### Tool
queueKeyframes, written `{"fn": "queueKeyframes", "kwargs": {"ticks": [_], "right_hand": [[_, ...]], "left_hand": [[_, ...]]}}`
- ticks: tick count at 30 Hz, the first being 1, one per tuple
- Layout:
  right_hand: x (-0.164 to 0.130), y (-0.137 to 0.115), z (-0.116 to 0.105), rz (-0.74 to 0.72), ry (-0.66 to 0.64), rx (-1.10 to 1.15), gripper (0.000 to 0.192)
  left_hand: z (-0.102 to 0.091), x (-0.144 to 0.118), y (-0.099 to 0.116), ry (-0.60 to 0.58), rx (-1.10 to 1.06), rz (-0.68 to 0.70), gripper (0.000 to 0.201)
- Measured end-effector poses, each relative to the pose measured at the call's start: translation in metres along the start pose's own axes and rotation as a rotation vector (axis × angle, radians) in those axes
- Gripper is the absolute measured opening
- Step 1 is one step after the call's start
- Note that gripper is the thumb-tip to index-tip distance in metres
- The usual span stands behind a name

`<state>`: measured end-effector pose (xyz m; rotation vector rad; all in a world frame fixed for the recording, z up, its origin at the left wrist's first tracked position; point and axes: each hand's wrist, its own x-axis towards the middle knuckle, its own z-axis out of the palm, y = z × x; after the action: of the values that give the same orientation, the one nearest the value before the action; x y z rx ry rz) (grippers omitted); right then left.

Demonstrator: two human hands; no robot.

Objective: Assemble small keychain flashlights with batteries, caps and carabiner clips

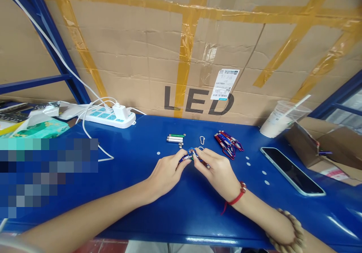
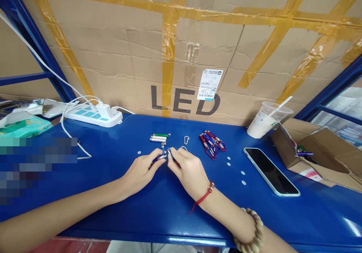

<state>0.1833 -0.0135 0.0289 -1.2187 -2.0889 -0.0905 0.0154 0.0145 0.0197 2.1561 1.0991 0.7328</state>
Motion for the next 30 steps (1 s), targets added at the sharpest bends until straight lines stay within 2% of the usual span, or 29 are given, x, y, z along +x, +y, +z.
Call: {"fn": "queueKeyframes", "kwargs": {"ticks": [12, 18, 23, 26, 30], "right_hand": [[0.0, 0.001, 0.003, 0.094, -0.053, 0.096, 0.031], [0.005, 0.007, -0.002, 0.231, -0.142, 0.381, 0.031], [0.008, 0.011, 0.001, 0.434, -0.283, 0.641, 0.05], [0.009, 0.011, 0.003, 0.468, -0.372, 0.696, 0.047], [0.014, 0.018, -0.004, 0.468, -0.318, 0.677, 0.041]], "left_hand": [[0.001, 0.002, -0.002, 0.023, 0.081, -0.086, 0.031], [-0.003, 0.005, -0.002, 0.069, 0.148, -0.112, 0.03], [0.0, 0.006, -0.008, 0.01, 0.152, -0.002, 0.027], [0.004, 0.005, -0.012, -0.004, 0.136, 0.053, 0.025], [0.006, 0.006, -0.012, 0.013, 0.093, 0.015, 0.026]]}}
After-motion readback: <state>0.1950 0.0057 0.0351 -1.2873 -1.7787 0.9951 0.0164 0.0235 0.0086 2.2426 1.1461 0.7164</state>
